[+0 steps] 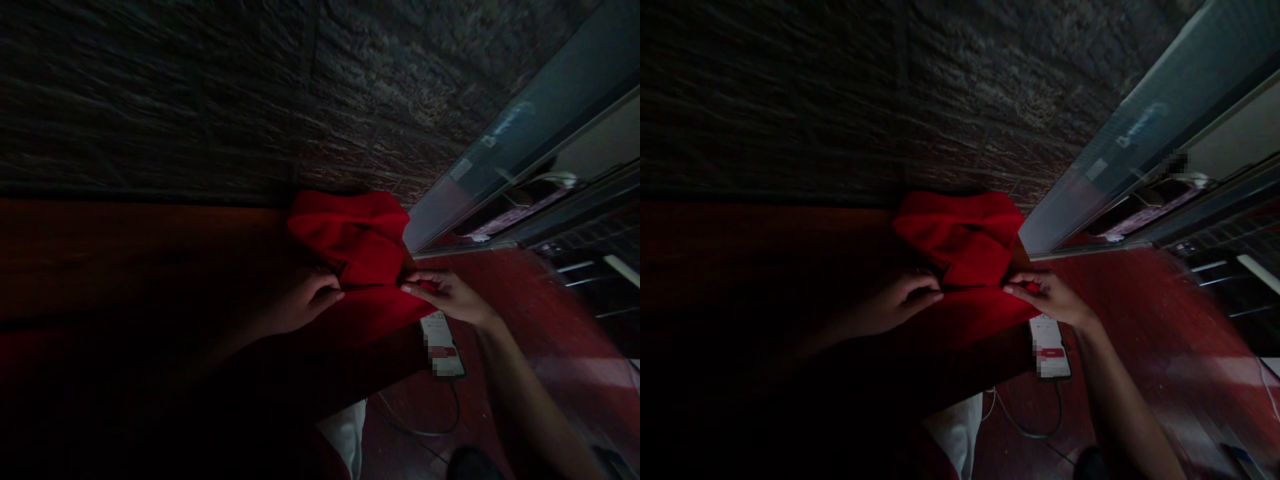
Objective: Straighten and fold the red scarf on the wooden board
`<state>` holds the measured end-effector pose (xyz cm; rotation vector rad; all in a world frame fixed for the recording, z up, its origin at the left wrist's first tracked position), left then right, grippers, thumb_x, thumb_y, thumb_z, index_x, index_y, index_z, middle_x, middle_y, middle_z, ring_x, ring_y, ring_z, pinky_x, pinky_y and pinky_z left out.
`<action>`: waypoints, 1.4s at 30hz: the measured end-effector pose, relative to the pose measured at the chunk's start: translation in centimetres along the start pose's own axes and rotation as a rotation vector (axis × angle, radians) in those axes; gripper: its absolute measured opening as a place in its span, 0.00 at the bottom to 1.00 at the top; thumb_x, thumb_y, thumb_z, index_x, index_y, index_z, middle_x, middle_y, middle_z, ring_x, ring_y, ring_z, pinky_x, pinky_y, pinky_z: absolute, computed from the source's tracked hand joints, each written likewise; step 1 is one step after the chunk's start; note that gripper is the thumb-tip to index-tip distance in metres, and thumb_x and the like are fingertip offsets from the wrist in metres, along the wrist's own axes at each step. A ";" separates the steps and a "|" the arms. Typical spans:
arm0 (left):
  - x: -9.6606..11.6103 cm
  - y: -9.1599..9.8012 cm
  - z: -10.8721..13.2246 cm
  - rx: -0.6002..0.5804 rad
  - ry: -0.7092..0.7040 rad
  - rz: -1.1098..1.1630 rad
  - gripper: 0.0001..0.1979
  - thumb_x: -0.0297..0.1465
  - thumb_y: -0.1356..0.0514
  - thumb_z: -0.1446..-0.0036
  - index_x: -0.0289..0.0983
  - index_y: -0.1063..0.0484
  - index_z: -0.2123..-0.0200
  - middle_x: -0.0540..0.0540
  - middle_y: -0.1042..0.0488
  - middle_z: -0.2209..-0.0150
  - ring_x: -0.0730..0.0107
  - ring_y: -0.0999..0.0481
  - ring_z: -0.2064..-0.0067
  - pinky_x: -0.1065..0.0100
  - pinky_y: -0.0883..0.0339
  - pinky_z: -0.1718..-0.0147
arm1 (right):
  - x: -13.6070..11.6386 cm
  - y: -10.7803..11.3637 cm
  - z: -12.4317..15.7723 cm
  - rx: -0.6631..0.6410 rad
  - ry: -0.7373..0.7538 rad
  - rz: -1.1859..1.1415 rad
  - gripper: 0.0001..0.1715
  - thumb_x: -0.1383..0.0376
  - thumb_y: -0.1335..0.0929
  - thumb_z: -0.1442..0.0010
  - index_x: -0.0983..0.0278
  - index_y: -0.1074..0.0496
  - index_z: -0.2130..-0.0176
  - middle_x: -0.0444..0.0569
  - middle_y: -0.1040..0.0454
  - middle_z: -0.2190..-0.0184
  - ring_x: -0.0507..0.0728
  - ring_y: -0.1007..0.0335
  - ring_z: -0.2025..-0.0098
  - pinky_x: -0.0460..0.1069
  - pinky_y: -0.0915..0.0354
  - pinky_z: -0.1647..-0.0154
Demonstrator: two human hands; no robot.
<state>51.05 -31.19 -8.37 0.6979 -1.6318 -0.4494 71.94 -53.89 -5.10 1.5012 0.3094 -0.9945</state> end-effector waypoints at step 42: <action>-1.3 -0.7 -1.5 -0.088 0.098 0.132 0.14 0.42 0.41 0.37 0.38 0.22 0.61 0.49 0.19 0.61 0.67 0.22 0.61 0.67 0.34 0.59 | -0.2 0.0 -0.7 0.066 -0.023 -0.140 0.19 0.53 0.25 0.45 0.62 0.20 0.58 0.48 0.20 0.61 0.54 0.25 0.60 0.49 0.28 0.55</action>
Point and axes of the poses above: each hand's wrist, its own z-axis away from the middle knuckle, its own y-axis out of the back of the hand, x = y × z, the point moved 1 cm from there along -z, towards the middle knuckle
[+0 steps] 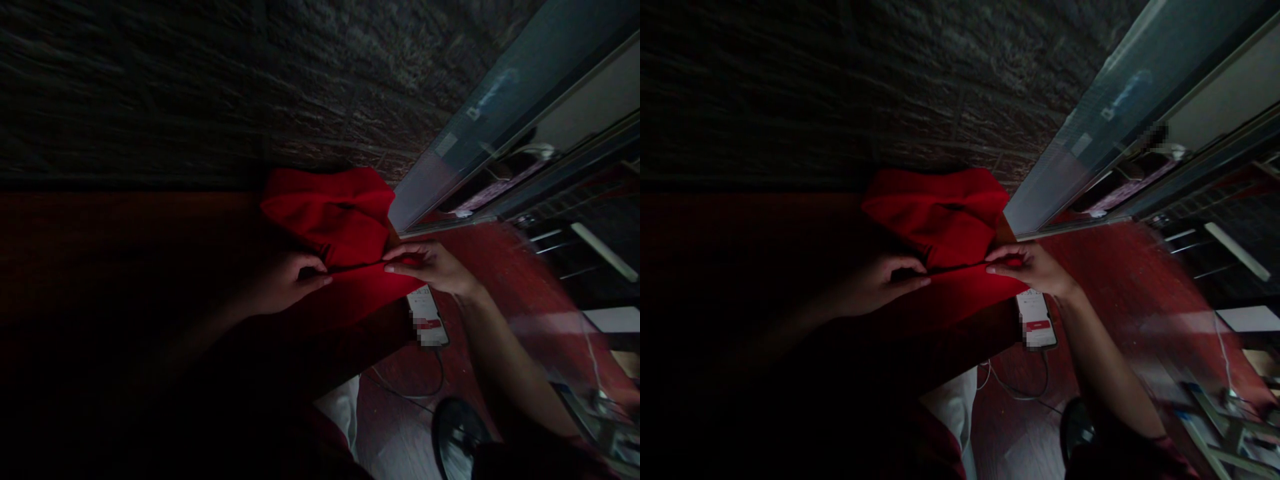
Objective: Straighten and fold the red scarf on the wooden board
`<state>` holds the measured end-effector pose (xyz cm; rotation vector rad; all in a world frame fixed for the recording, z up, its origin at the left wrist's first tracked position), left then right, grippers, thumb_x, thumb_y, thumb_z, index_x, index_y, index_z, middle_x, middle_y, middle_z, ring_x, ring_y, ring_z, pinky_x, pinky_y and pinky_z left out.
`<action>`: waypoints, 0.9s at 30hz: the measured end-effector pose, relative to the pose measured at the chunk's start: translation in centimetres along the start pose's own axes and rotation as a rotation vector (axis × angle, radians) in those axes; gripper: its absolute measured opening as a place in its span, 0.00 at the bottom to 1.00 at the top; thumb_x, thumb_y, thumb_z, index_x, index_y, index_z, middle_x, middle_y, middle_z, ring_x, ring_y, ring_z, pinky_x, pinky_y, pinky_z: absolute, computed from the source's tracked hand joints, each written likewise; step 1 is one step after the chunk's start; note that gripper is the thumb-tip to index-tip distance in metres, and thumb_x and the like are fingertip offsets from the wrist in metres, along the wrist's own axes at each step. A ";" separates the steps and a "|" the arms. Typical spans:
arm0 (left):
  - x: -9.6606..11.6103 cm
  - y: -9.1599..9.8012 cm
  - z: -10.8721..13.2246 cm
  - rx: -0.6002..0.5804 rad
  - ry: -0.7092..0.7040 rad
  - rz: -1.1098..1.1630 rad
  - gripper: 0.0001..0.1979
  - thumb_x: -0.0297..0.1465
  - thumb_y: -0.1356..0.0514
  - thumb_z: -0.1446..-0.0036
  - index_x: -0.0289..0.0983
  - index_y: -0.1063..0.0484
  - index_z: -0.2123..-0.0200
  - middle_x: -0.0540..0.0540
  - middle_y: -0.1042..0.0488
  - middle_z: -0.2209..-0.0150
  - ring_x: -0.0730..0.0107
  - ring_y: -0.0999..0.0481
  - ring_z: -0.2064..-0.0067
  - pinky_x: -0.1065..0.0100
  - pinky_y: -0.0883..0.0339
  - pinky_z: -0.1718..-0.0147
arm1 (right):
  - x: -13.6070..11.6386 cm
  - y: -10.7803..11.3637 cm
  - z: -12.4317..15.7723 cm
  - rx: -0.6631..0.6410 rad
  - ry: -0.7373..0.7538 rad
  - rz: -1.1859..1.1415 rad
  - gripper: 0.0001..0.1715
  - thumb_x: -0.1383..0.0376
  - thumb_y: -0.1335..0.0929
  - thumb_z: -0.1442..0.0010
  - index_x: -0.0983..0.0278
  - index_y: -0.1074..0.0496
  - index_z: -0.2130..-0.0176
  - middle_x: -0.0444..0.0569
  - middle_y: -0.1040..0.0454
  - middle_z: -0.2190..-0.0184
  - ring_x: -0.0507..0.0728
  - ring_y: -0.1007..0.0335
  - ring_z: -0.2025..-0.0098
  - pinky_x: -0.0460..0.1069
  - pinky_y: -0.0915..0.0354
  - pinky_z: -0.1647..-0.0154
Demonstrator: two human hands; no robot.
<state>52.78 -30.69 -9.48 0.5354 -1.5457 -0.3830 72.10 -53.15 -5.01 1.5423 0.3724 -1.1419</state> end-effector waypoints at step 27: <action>2.2 0.3 1.0 0.129 -0.092 -0.136 0.07 0.32 0.44 0.35 0.37 0.27 0.62 0.49 0.23 0.62 0.68 0.25 0.61 0.67 0.36 0.59 | 1.6 1.3 0.9 0.000 -0.004 0.059 0.18 0.52 0.27 0.43 0.62 0.21 0.60 0.47 0.21 0.64 0.53 0.27 0.62 0.48 0.31 0.58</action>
Point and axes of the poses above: each hand's wrist, its own z-axis away from the middle knuckle, its own y-axis out of the back of the hand, x = y × z, the point moved 1 cm from there along -z, towards the middle knuckle
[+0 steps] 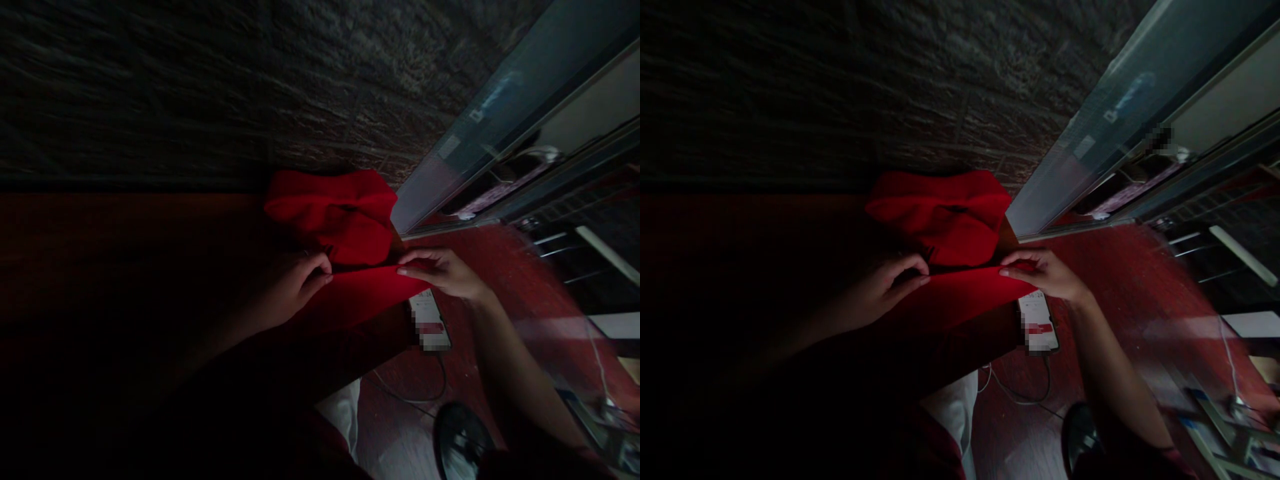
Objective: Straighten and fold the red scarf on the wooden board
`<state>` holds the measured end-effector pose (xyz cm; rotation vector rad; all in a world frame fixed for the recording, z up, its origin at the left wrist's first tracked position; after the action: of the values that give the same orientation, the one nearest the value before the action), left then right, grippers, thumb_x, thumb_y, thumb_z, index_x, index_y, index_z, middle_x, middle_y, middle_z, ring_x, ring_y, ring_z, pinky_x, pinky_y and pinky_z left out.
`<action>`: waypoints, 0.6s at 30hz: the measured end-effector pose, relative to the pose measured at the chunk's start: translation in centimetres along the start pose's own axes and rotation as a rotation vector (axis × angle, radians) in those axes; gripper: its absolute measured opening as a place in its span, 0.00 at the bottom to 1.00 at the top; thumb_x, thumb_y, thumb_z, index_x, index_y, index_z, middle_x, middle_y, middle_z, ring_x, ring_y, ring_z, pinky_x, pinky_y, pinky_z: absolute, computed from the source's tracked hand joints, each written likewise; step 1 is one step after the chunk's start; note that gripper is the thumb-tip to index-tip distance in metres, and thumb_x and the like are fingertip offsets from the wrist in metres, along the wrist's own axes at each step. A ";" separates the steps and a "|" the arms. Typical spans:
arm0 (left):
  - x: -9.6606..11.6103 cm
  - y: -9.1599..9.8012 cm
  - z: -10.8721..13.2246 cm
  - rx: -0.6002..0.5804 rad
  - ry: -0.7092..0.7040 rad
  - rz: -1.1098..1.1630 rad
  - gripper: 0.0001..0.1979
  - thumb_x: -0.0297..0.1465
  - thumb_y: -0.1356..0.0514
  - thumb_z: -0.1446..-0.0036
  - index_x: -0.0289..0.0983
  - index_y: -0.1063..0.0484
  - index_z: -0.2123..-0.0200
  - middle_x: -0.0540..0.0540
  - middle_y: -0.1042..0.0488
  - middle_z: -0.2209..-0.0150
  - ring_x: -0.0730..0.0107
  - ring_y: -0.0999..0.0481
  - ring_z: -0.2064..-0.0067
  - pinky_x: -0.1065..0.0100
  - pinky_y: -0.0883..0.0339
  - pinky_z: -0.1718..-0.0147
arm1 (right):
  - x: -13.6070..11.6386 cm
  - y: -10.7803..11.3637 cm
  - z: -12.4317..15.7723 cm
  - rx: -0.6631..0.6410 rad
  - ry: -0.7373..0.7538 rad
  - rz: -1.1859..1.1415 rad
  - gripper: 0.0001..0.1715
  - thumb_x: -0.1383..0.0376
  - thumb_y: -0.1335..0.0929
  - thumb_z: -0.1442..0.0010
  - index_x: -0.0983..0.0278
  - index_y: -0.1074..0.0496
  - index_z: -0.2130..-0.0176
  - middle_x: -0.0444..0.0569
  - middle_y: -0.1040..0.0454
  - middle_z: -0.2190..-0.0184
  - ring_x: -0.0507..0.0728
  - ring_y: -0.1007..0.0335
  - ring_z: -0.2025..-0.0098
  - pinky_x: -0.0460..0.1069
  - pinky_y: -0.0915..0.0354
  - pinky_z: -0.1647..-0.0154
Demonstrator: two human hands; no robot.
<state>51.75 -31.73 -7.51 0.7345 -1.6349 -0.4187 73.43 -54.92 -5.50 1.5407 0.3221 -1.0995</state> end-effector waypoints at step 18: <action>-1.9 -1.6 0.2 0.015 0.014 0.131 0.11 0.35 0.49 0.32 0.39 0.29 0.59 0.47 0.22 0.58 0.67 0.23 0.56 0.66 0.34 0.53 | 0.9 -0.7 -1.2 -0.010 0.055 0.042 0.20 0.49 0.29 0.40 0.63 0.24 0.59 0.48 0.24 0.63 0.55 0.28 0.60 0.50 0.32 0.56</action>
<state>52.05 -31.64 -9.93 0.6359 -1.6639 -0.3076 73.90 -54.00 -6.73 1.5645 0.3310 -1.0231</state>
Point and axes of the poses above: each hand's wrist, its own z-axis away from the middle knuckle, its own y-axis out of the back of the hand, x = y × z, the point moved 1 cm from there along -z, towards the middle knuckle
